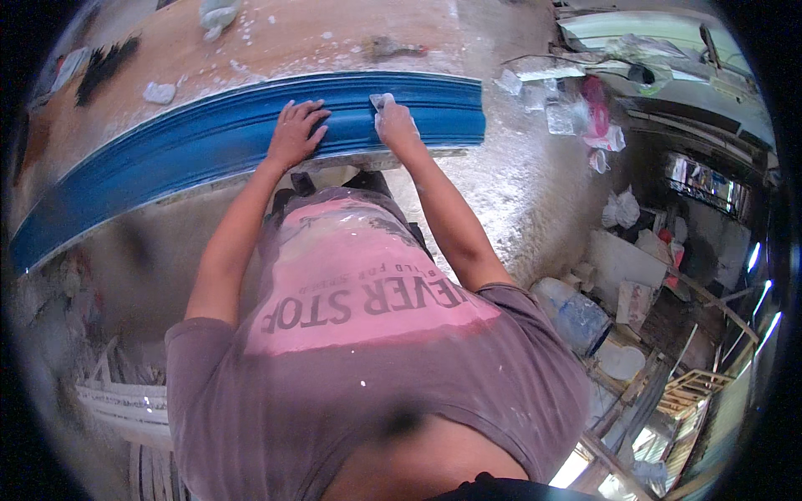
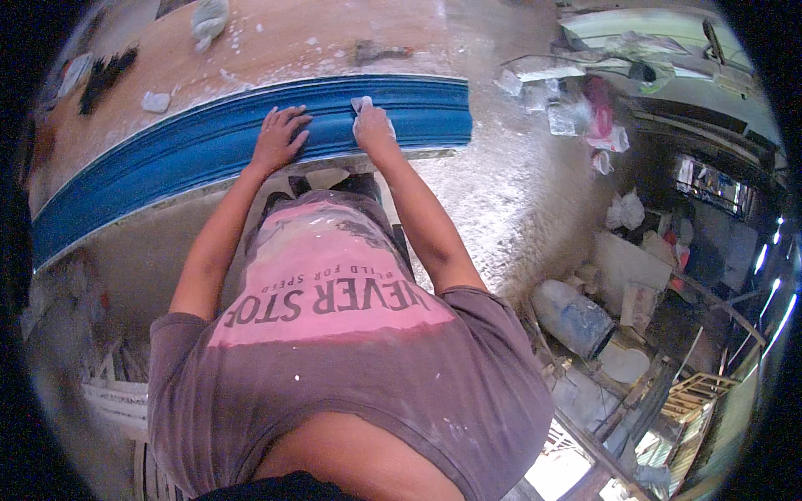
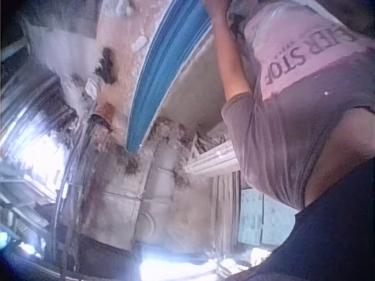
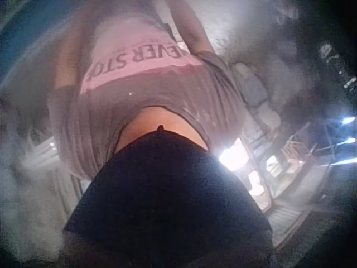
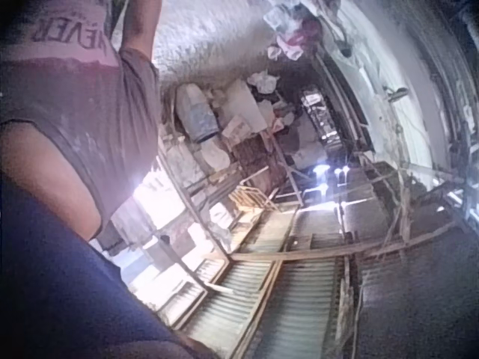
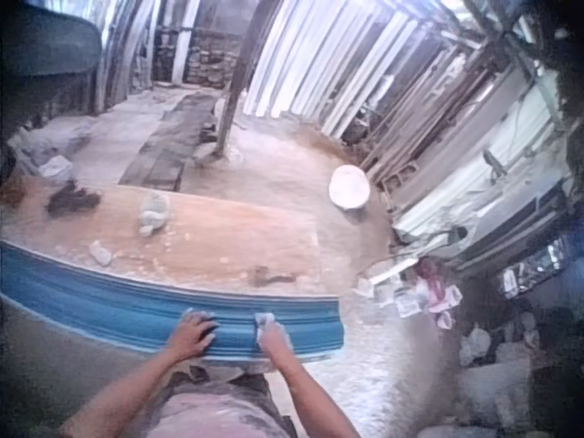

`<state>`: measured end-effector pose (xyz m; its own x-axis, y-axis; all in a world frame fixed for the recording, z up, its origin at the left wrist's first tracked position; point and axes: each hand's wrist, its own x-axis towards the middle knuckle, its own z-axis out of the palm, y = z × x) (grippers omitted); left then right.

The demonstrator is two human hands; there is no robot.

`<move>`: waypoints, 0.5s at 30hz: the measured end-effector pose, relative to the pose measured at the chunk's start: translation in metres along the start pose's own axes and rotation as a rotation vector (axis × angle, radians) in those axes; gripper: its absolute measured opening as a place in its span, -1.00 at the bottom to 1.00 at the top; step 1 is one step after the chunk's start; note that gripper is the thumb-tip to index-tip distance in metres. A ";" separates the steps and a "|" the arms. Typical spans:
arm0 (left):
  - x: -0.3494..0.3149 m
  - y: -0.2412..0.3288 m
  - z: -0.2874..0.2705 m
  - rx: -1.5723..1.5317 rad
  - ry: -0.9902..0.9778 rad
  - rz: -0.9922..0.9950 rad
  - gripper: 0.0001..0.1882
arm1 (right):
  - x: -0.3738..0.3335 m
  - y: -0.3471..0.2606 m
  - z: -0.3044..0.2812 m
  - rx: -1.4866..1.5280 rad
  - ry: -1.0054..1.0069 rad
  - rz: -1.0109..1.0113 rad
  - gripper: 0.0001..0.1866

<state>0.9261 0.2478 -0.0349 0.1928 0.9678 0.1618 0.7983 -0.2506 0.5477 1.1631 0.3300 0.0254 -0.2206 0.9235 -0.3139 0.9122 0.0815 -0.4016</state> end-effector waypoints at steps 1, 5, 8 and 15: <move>0.000 0.001 0.001 0.004 0.005 0.000 -0.64 | 0.005 0.016 -0.009 0.006 0.020 0.000 -0.70; 0.003 0.007 0.001 0.016 0.035 -0.028 -0.68 | 0.019 0.101 -0.065 -0.032 0.082 -0.044 -0.67; 0.008 0.009 0.008 0.048 0.103 -0.063 -0.72 | 0.028 0.177 -0.088 -0.103 0.101 0.031 -0.68; 0.027 0.027 0.024 0.024 0.268 -0.317 -0.80 | 0.046 0.259 -0.090 -0.042 0.033 0.009 -0.69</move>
<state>0.9658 0.2674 -0.0354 -0.2176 0.9559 0.1974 0.8076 0.0627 0.5864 1.4202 0.4275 -0.0160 -0.2016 0.9360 -0.2887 0.9279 0.0881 -0.3624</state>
